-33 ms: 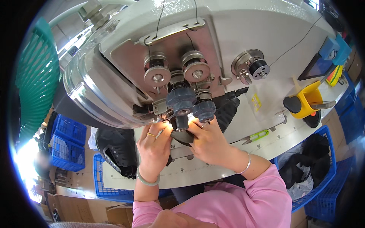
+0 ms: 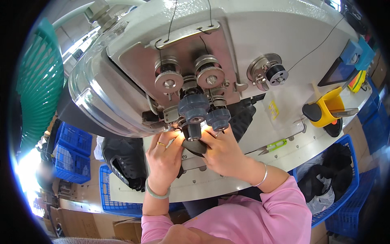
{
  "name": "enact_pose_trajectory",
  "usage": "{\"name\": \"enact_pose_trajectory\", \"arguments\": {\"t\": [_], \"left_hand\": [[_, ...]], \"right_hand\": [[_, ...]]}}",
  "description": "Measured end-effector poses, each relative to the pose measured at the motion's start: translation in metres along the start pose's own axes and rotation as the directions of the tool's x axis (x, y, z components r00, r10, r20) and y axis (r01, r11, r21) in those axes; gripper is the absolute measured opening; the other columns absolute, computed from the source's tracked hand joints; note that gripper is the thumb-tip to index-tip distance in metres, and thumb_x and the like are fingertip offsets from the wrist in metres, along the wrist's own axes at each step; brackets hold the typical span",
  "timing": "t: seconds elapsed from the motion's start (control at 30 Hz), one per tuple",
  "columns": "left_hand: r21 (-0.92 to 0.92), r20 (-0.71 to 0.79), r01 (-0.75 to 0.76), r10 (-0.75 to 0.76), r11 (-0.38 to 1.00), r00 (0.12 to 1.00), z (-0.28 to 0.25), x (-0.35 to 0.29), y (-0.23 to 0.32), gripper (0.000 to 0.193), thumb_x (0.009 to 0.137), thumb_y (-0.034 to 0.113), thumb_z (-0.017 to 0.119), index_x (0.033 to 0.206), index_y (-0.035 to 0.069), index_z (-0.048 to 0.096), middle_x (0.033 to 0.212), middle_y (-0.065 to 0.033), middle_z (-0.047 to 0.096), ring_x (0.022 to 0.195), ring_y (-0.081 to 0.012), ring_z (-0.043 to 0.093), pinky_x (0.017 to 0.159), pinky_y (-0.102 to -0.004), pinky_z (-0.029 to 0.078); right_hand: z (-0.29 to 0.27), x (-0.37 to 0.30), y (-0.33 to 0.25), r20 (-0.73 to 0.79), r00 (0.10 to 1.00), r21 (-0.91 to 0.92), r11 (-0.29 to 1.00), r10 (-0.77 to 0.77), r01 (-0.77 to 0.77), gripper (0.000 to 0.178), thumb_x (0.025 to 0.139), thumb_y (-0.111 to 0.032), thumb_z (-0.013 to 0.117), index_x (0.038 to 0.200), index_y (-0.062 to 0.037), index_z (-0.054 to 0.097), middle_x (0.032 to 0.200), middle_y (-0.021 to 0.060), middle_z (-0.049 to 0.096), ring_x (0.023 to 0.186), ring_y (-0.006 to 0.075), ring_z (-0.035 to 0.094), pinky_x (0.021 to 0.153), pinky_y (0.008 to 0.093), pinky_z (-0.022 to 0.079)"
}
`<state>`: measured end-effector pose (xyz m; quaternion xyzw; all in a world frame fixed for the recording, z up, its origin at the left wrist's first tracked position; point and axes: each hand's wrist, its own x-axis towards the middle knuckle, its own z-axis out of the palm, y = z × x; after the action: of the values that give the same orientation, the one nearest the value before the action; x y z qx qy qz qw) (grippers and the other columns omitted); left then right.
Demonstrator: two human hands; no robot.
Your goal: Using a sewing machine to stitch together black leather or synthetic shoe upper components in a factory setting.
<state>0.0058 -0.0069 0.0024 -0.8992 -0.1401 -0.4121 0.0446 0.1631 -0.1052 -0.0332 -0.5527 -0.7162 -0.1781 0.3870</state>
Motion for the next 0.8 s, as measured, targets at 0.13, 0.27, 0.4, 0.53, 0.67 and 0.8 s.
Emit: {"name": "enact_pose_trajectory", "arguments": {"t": [0.13, 0.27, 0.4, 0.53, 0.67, 0.8], "left_hand": [[-0.001, 0.047, -0.001, 0.001, 1.000, 0.999, -0.003, 0.000, -0.003, 0.028, 0.059, -0.003, 0.069, 0.086, 0.005, 0.066, 0.101, -0.0047, 0.061, 0.084, -0.0239, 0.061, 0.060, -0.0327, 0.052], [-0.016, 0.045, 0.016, -0.015, 1.000, 0.999, -0.005, 0.001, -0.006, 0.026, 0.059, -0.003, 0.070, 0.084, 0.005, 0.066, 0.093, -0.0053, 0.061, 0.079, -0.0240, 0.061, 0.059, -0.0329, 0.052], [-0.227, -0.044, 0.137, -0.151, 0.964, 0.988, 0.002, 0.003, -0.011, 0.016, 0.063, -0.003, 0.071, 0.076, 0.004, 0.064, 0.077, -0.0070, 0.062, 0.068, -0.0268, 0.060, 0.060, -0.0339, 0.050], [-0.261, -0.130, 0.249, -0.289, 0.933, 0.948, 0.014, -0.002, -0.005, 0.019, 0.065, -0.003, 0.072, 0.082, 0.006, 0.068, 0.083, -0.0077, 0.064, 0.072, -0.0281, 0.059, 0.061, -0.0362, 0.049], [-0.117, -0.079, 0.173, -0.183, 0.978, 0.980, 0.010, -0.001, 0.002, 0.016, 0.070, -0.005, 0.071, 0.084, 0.001, 0.067, 0.091, -0.0087, 0.065, 0.086, -0.0305, 0.063, 0.072, -0.0366, 0.050], [-0.082, -0.033, 0.011, -0.014, 0.997, 0.999, 0.002, -0.005, -0.008, 0.026, 0.062, -0.002, 0.071, 0.087, 0.007, 0.070, 0.091, -0.0016, 0.062, 0.077, -0.0229, 0.058, 0.058, -0.0321, 0.049]], "right_hand": [[0.003, 0.001, -0.004, -0.020, 1.000, -0.020, 1.000, 0.005, -0.005, 0.042, 0.060, -0.002, 0.071, 0.101, -0.0111, 0.068, 0.106, 0.0006, 0.062, 0.099, 0.0223, 0.057, 0.087, 0.0436, 0.036], [0.008, -0.001, -0.008, 0.002, 0.997, -0.066, 0.995, 0.076, -0.076, 0.042, 0.062, -0.006, 0.073, 0.103, -0.0110, 0.069, 0.105, 0.0009, 0.062, 0.093, 0.0223, 0.057, 0.086, 0.0433, 0.034], [0.011, 0.010, -0.005, -0.048, 0.992, 0.109, 0.988, 0.118, -0.112, 0.036, 0.068, -0.014, 0.077, 0.103, -0.0097, 0.070, 0.101, 0.0012, 0.063, 0.089, 0.0218, 0.056, 0.085, 0.0426, 0.032], [0.008, 0.010, 0.000, -0.024, 0.997, 0.174, 0.983, 0.068, -0.063, 0.034, 0.070, -0.017, 0.077, 0.103, -0.0089, 0.072, 0.099, 0.0018, 0.064, 0.092, 0.0213, 0.056, 0.086, 0.0428, 0.032], [0.001, 0.009, 0.000, 0.024, 0.999, 0.149, 0.988, 0.026, -0.030, 0.033, 0.069, -0.016, 0.076, 0.100, -0.0093, 0.073, 0.105, 0.0014, 0.063, 0.095, 0.0219, 0.056, 0.086, 0.0433, 0.032], [-0.004, 0.005, -0.002, 0.077, 0.996, 0.096, 0.994, 0.039, -0.047, 0.036, 0.067, -0.012, 0.074, 0.103, -0.0104, 0.071, 0.108, 0.0020, 0.062, 0.097, 0.0220, 0.056, 0.085, 0.0435, 0.033]]}}
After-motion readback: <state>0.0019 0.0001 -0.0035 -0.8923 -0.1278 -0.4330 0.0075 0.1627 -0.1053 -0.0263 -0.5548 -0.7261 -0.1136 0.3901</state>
